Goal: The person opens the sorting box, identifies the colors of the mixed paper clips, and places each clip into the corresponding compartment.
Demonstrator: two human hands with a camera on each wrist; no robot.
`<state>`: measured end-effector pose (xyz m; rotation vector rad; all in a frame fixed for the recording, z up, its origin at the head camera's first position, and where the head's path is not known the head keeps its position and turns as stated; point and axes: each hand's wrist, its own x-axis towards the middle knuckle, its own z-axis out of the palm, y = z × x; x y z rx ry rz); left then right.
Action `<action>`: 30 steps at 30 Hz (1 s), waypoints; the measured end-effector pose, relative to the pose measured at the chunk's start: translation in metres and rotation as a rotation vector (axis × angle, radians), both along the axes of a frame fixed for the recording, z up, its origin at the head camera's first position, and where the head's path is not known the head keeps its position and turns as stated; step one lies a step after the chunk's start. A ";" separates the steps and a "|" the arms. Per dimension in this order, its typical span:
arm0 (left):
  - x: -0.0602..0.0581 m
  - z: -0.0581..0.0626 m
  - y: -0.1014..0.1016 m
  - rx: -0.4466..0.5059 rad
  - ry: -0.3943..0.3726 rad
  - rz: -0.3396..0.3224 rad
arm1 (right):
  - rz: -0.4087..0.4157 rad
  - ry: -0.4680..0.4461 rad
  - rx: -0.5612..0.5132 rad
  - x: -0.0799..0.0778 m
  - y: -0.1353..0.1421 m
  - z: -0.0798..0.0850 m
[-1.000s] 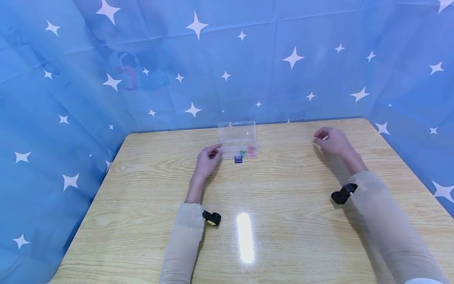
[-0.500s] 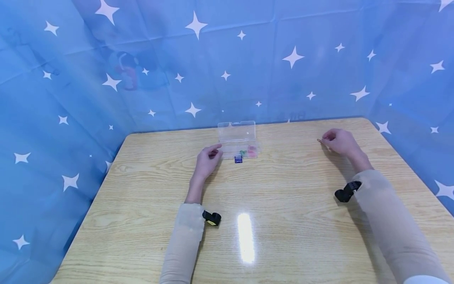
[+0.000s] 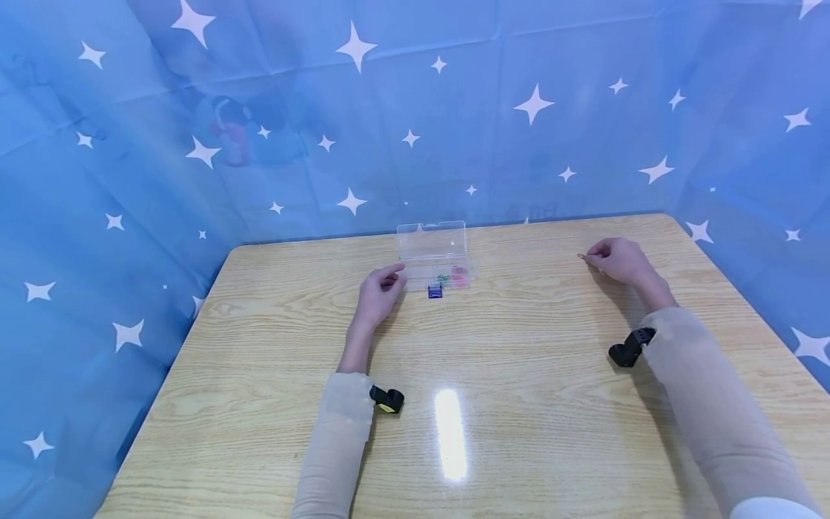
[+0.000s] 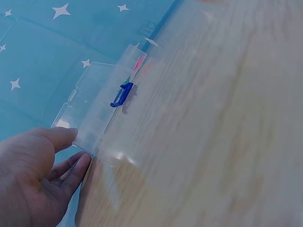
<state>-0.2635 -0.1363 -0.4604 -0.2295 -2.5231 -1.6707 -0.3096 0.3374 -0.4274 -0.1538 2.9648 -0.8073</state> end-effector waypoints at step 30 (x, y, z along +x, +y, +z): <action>0.001 0.000 0.000 0.007 -0.001 0.000 | 0.038 0.047 0.020 0.006 -0.012 -0.002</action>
